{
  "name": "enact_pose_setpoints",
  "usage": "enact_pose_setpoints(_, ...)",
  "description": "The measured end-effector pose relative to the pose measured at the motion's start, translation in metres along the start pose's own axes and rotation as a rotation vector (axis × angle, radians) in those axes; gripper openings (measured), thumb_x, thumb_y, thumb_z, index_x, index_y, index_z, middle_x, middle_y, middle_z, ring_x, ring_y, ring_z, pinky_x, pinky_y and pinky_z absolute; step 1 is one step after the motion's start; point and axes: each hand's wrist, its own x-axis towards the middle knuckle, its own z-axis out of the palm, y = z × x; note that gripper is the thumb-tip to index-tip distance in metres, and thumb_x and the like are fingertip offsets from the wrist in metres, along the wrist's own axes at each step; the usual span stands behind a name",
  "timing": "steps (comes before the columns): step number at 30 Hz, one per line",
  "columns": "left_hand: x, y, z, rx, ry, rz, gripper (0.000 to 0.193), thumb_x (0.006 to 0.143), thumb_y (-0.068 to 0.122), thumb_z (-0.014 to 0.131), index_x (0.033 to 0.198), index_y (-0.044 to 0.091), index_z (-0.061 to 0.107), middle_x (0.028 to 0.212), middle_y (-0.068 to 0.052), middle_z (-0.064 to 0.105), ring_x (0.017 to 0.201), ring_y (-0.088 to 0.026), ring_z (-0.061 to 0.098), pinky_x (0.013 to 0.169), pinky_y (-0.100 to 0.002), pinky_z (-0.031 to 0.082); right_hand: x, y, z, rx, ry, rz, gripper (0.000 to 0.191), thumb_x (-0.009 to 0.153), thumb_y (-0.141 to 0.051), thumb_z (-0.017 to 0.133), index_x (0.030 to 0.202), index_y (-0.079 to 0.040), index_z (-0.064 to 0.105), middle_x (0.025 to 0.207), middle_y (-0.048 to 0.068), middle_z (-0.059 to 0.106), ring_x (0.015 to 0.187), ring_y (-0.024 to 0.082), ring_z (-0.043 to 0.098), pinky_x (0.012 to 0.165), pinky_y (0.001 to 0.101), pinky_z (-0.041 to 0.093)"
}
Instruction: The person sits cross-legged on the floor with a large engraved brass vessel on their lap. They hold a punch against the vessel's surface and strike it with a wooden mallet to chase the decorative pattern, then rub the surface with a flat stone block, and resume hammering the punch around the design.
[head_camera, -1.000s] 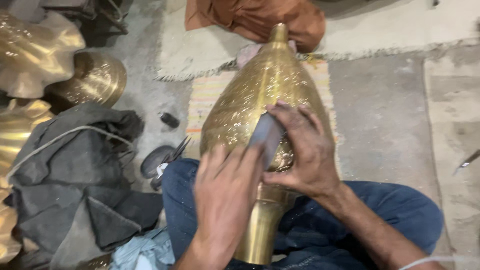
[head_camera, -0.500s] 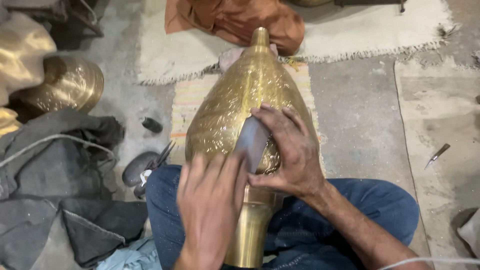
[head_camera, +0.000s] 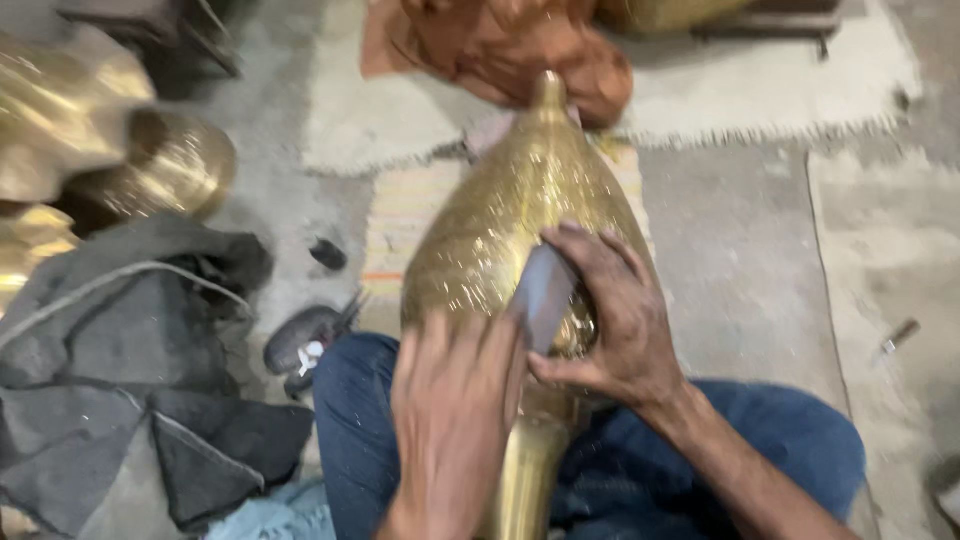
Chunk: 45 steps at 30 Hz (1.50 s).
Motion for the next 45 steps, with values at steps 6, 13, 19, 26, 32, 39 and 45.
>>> enact_pose_setpoints(6,0.019,0.010,-0.015,-0.013,0.039,0.020,0.027,0.089,0.015,0.073,0.115,0.007,0.072,0.097,-0.009,0.071,0.094,-0.029,0.061,0.083,-0.045,0.047,0.002,0.001,-0.002,0.002,-0.013,-0.026,0.104,0.063,-0.045,0.090,0.149,-0.007,0.047,0.150,0.013,0.059,0.145,0.030,0.051,0.125,0.0527,0.033)
enact_pose_setpoints(13,0.011,0.006,-0.008,-0.063,0.022,-0.016,0.024,0.088,0.015,0.074,0.111,0.008,0.073,0.091,-0.008,0.069,0.090,-0.027,0.059,0.080,-0.043,0.046,-0.004,0.007,0.004,-0.031,0.007,-0.005,0.105,0.064,-0.052,0.089,0.150,-0.009,0.045,0.148,0.012,0.059,0.143,0.028,0.052,0.125,0.0527,0.033)
enact_pose_setpoints(19,0.015,0.010,-0.018,-0.042,0.009,-0.001,0.023,0.089,0.016,0.075,0.110,0.008,0.072,0.094,-0.006,0.068,0.092,-0.027,0.059,0.078,-0.042,0.045,-0.003,0.005,0.004,-0.019,-0.017,-0.008,0.106,0.066,-0.055,0.087,0.151,-0.009,0.044,0.150,0.012,0.058,0.144,0.028,0.051,0.125,0.0538,0.032)
enact_pose_setpoints(26,0.030,0.014,-0.017,0.043,0.048,0.059,0.025,0.090,0.016,0.075,0.113,0.007,0.071,0.097,-0.006,0.069,0.097,-0.027,0.060,0.083,-0.044,0.045,-0.003,0.005,0.002,-0.002,-0.030,0.015,0.108,0.062,-0.052,0.087,0.152,-0.009,0.046,0.153,0.011,0.057,0.147,0.028,0.050,0.126,0.0524,0.033)
enact_pose_setpoints(32,0.017,0.012,-0.020,-0.034,0.007,-0.018,0.030,0.087,0.018,0.075,0.115,0.009,0.072,0.096,-0.009,0.071,0.090,-0.027,0.058,0.077,-0.042,0.044,-0.004,0.008,0.005,-0.042,0.023,-0.030,0.110,0.064,-0.057,0.089,0.151,-0.007,0.044,0.150,0.012,0.056,0.144,0.029,0.051,0.124,0.0538,0.033)
enact_pose_setpoints(39,0.015,0.010,-0.016,-0.040,0.014,-0.018,0.026,0.091,0.017,0.072,0.115,0.008,0.073,0.096,-0.007,0.071,0.091,-0.027,0.059,0.081,-0.042,0.045,-0.003,0.006,0.004,-0.037,0.012,-0.021,0.107,0.064,-0.057,0.087,0.150,-0.007,0.046,0.148,0.014,0.059,0.142,0.028,0.052,0.123,0.0532,0.034)
enact_pose_setpoints(45,0.017,0.009,-0.015,-0.050,0.030,0.031,0.021,0.093,0.015,0.073,0.113,0.008,0.071,0.098,-0.007,0.071,0.094,-0.028,0.060,0.086,-0.044,0.046,-0.004,0.006,0.005,-0.028,-0.015,-0.008,0.108,0.063,-0.056,0.085,0.151,-0.008,0.046,0.150,0.013,0.059,0.145,0.030,0.052,0.125,0.0526,0.033)
